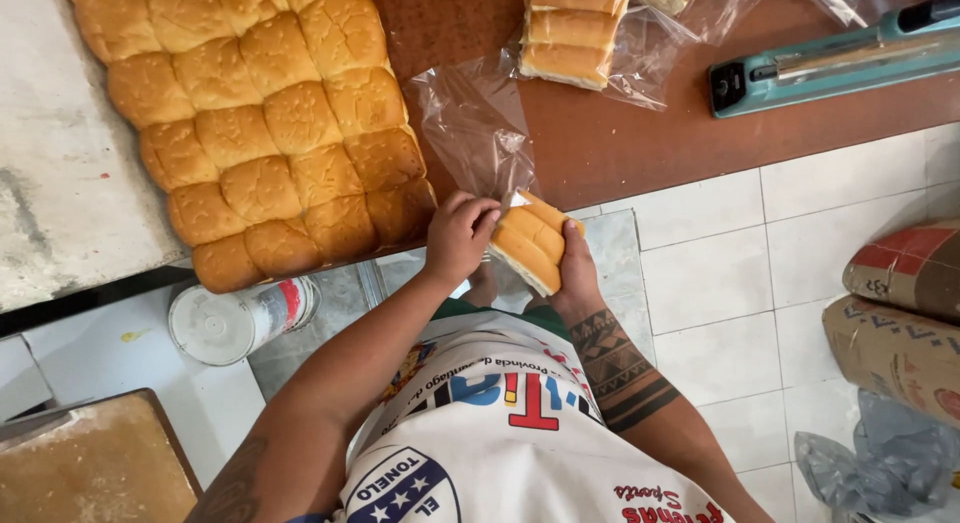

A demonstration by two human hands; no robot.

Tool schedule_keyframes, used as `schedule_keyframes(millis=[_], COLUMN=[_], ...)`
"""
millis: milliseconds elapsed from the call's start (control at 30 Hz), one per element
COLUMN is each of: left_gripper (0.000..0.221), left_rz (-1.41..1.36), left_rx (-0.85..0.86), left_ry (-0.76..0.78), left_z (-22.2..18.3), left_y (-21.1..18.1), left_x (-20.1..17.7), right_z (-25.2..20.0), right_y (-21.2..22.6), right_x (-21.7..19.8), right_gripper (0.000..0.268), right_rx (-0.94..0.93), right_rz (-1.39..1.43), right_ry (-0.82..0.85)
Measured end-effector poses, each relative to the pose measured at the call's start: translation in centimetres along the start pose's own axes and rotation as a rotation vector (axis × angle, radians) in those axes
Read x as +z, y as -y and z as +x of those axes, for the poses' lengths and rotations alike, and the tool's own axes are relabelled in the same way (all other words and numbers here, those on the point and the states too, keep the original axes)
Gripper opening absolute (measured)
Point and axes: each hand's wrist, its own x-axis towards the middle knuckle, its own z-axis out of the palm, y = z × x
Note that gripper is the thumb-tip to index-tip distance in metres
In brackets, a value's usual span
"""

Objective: Bagging individual bread rolls into plastic bags at a bakery station and using a heat sealer.

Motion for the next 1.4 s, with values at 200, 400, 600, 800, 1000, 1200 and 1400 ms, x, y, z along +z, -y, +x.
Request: schedule_keyframes(millis=[200,400,600,800,1000,1200,1400], left_gripper=[0.01,0.01,0.006,0.02,0.101,0.085,0.084], left_rz=[0.034,-0.034,-0.053,-0.207,-0.922,-0.99,-1.241], left_rx=[0.109,0.027,0.048,-0.108,-1.038,-1.004,-1.126], left_ry=[0.02,-0.018,-0.03,-0.044,-0.123,-0.128,-0.021], left_z=[-0.6,-1.8,-1.7,-2.5,2.6,2.0,1.0], left_y=[-0.2,-0.9,-2.1,-2.3,-9.2,-10.2,-7.8], left_x=[-1.1,-0.4,-0.5,0.5,-0.9,0.6,2.1], right_z=[-0.5,-0.2,-2.6,-1.6,-2.4,-1.8,-3.6], right_y=[0.3,0.9,1.3,1.5,1.2,1.2,0.9], right_x=[0.8,1.5,4.0,3.6,4.2,5.4,4.5], right_gripper=[0.045,0.042,0.037,0.045,0.037,0.033,0.039], right_rx=[-0.022,-0.086,-0.102,-0.116,-0.175,-0.258,-0.267], right_rz=[0.087,0.105,0.19,0.143,0.11,0.099,0.04], right_ry=[-0.052,-0.076,-0.136,-0.15,-0.168,-0.188,-0.092])
